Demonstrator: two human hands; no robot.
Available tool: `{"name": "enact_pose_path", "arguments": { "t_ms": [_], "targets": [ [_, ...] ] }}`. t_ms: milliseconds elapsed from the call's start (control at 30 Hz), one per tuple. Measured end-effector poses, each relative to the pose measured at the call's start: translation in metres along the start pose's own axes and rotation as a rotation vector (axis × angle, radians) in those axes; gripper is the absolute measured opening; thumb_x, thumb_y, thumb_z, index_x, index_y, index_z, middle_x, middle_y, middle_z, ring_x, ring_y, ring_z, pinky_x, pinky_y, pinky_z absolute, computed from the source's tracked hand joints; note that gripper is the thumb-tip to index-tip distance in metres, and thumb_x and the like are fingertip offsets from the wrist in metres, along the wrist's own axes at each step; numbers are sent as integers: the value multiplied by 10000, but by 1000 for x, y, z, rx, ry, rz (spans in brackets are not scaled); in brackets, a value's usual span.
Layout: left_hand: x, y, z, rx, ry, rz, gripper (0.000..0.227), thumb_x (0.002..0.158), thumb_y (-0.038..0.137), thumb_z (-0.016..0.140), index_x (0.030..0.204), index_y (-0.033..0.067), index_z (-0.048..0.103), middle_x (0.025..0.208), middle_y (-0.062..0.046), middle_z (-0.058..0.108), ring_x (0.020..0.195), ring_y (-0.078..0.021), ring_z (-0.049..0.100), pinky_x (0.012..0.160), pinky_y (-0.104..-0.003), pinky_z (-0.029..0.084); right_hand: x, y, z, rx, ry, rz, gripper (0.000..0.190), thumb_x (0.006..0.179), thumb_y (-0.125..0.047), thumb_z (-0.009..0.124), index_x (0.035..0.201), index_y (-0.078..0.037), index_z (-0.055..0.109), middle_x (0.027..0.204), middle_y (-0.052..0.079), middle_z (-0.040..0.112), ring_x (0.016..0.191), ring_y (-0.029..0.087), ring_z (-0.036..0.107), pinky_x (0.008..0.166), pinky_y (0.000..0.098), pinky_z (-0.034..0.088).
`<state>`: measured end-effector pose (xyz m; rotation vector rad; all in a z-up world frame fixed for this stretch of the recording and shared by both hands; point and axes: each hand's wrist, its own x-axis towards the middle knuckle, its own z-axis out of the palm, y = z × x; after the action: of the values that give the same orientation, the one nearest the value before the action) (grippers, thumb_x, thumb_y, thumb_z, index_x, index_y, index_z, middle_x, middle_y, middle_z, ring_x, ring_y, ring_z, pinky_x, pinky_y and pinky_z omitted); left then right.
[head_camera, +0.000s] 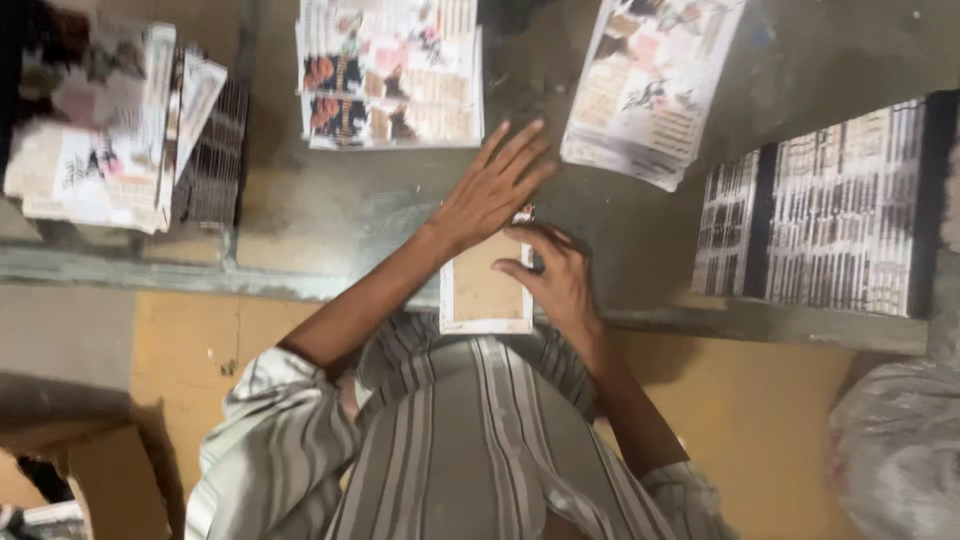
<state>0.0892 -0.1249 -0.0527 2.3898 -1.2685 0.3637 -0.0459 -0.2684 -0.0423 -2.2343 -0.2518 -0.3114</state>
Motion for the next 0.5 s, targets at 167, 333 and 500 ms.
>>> {"name": "enact_pose_path", "arguments": {
  "t_ms": [167, 333, 500],
  "targets": [
    [16, -16, 4, -220, 174, -153, 498, 974, 93, 629, 1438, -36, 501, 1525, -252, 460, 1537, -449, 239, 1242, -576, 185, -4, -2, -4, 15, -29, 230, 789, 763, -354, 928, 1414, -98, 563, 1302, 148, 643, 1217, 313, 646, 1035, 421, 543],
    [35, -1, 47, 75, 357, -194, 515, 963, 99, 614, 1436, -57, 480, 1532, -322, 440, 1512, -471, 279, 1287, -603, 152, -12, 0, 4, -260, 189, 86, 1259, 658, -522, 963, 1564, -1, 261, 1599, 257, 297, 1443, 471, 334, 1205, 580, 313],
    [20, 16, 57, 71, 265, -12, 507, 932, 159, 577, 1411, -2, 537, 1425, -254, 522, 1422, -413, 400, 1202, -633, 225, -27, -6, 16, -334, 257, 108, 1413, 611, -622, 938, 1596, 31, 164, 1625, 304, 218, 1487, 501, 268, 1227, 609, 274]
  ]
}}
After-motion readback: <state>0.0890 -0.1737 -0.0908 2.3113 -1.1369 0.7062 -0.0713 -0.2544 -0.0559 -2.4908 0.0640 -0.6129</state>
